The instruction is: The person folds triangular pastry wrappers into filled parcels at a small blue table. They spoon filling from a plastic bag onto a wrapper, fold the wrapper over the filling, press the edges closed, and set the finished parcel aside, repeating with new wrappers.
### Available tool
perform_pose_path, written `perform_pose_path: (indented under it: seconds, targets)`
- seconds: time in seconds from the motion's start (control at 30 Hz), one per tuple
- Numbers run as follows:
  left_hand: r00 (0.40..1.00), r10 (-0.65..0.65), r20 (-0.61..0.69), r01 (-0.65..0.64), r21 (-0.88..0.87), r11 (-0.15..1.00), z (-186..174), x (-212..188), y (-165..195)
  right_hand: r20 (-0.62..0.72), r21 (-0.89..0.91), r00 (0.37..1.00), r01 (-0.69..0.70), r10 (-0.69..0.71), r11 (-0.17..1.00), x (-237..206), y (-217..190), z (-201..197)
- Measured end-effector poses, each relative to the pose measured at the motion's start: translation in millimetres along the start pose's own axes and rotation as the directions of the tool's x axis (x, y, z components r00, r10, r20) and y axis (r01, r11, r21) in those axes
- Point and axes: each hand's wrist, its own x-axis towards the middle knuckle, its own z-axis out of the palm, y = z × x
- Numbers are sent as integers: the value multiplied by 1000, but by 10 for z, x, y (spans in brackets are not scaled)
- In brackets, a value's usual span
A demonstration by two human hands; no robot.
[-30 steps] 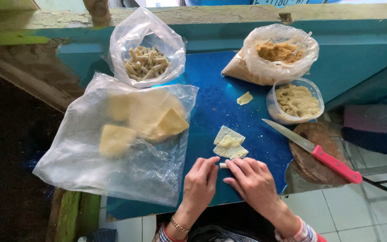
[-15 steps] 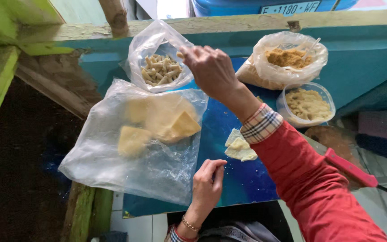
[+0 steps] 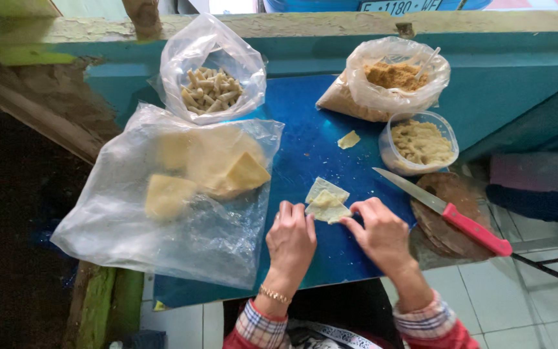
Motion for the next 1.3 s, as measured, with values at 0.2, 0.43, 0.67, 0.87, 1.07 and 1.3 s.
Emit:
perform_pose_path:
  seconds: [0.2, 0.43, 0.67, 0.87, 1.07, 1.3]
  targets:
    - [998, -34, 48, 31, 59, 998, 431, -45, 725, 147, 258, 970, -229, 196, 939, -289, 593, -217]
    - [994, 76, -81, -93, -232, 968, 642, -127, 1402, 157, 573, 958, -285, 239, 768, -279, 977, -480]
    - [992, 102, -79, -120, -275, 954, 528, -98, 1371, 161, 544, 960, -279, 228, 791, -256, 1097, -713]
    - [977, 213, -28, -214, -69, 974, 398, -117, 1103, 83, 193, 995, -77, 62, 978, -257, 1009, -748]
    - [987, 157, -25, -159, -148, 976, 279, -180, 862, -228, -372, 973, -62, -27, 926, 389, 1702, -866]
    - [978, 202, -61, -210, -207, 955, 25, -206, 544, -159, -220, 987, -20, -16, 975, 690, 1667, -578]
